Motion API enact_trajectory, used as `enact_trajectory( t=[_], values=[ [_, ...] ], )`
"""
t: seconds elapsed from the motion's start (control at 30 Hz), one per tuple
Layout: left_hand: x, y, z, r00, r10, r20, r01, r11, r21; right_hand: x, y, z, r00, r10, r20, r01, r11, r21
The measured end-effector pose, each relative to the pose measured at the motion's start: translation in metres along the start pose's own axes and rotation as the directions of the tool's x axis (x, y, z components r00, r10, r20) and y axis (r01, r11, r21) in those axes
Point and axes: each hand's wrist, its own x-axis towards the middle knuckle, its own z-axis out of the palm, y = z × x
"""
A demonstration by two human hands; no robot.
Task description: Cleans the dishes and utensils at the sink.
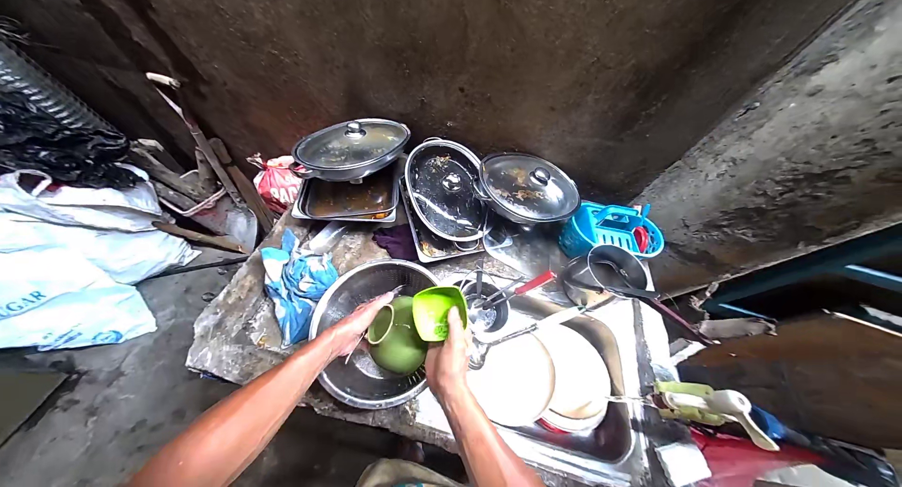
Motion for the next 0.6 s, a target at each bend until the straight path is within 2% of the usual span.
enact_trajectory(
  t=[0.07, 0.2, 0.47, 0.6],
  values=[
    [-0.001, 0.0, -0.003, 0.998, 0.0, 0.064, 0.0, 1.0, 0.009, 0.007, -0.001, 0.001, 0.999, 0.052, -0.014, -0.051, 0.997, 0.065],
    [-0.012, 0.003, -0.008, 0.98, 0.067, 0.185, -0.075, 0.996, 0.038, 0.016, 0.002, 0.004, 0.998, 0.033, -0.052, -0.032, 0.999, 0.023],
    [-0.015, 0.004, -0.001, 0.992, 0.053, 0.112, -0.07, 0.985, 0.158, 0.015, 0.003, 0.005, 0.999, 0.022, -0.045, -0.026, 0.996, -0.085],
    [-0.017, 0.014, 0.009, 0.995, 0.057, 0.084, -0.079, 0.951, 0.3, 0.014, 0.005, 0.003, 0.999, -0.023, -0.023, 0.02, 0.993, -0.114]
  ],
)
